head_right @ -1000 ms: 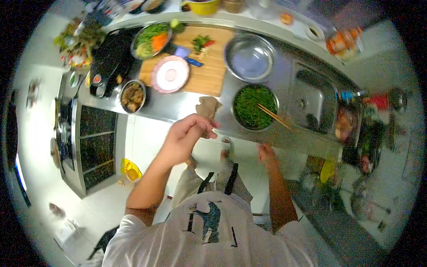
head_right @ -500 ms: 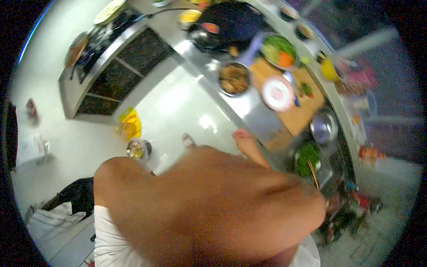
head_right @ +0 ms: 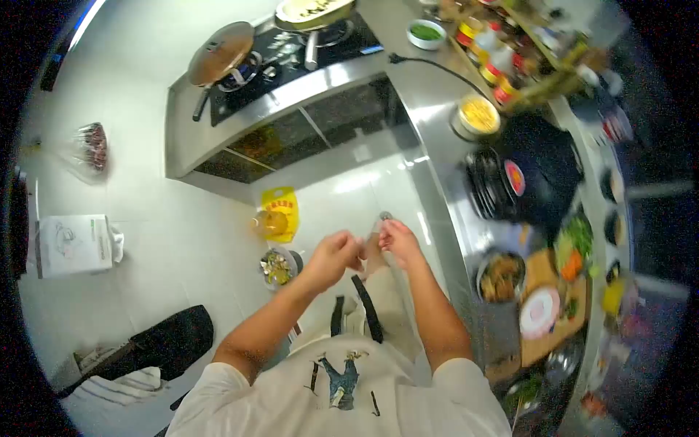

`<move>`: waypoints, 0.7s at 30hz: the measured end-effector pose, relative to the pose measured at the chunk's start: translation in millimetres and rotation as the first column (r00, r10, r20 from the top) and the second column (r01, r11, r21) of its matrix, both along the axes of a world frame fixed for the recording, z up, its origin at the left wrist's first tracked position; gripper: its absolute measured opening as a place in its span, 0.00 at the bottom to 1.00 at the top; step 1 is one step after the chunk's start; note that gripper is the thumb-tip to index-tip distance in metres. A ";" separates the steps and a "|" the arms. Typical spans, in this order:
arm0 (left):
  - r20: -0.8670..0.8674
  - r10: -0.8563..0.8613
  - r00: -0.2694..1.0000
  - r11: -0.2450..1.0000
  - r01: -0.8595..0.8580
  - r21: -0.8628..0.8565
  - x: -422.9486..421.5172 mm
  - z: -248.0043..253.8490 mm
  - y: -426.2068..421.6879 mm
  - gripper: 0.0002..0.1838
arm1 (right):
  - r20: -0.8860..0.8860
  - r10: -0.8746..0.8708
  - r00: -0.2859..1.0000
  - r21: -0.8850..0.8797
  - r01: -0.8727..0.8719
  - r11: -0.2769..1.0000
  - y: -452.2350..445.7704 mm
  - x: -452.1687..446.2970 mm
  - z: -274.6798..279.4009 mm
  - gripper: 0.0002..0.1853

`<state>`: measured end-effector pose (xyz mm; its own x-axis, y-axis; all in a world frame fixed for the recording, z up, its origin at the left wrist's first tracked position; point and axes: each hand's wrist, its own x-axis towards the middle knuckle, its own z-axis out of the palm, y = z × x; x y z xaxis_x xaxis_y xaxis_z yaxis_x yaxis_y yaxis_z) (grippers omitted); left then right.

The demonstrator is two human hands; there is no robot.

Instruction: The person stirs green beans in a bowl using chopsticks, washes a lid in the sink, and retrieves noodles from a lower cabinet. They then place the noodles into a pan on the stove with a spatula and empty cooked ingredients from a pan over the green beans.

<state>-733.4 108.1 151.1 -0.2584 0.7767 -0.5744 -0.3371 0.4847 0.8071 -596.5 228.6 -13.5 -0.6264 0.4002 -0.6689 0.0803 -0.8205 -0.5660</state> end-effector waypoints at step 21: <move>-0.574 0.337 0.746 0.921 -0.389 0.035 -302.3 -3.6 124.8 0.13 | 0.246 0.116 0.962 -0.073 -0.101 0.992 232.6 -190.2 -95.9 0.10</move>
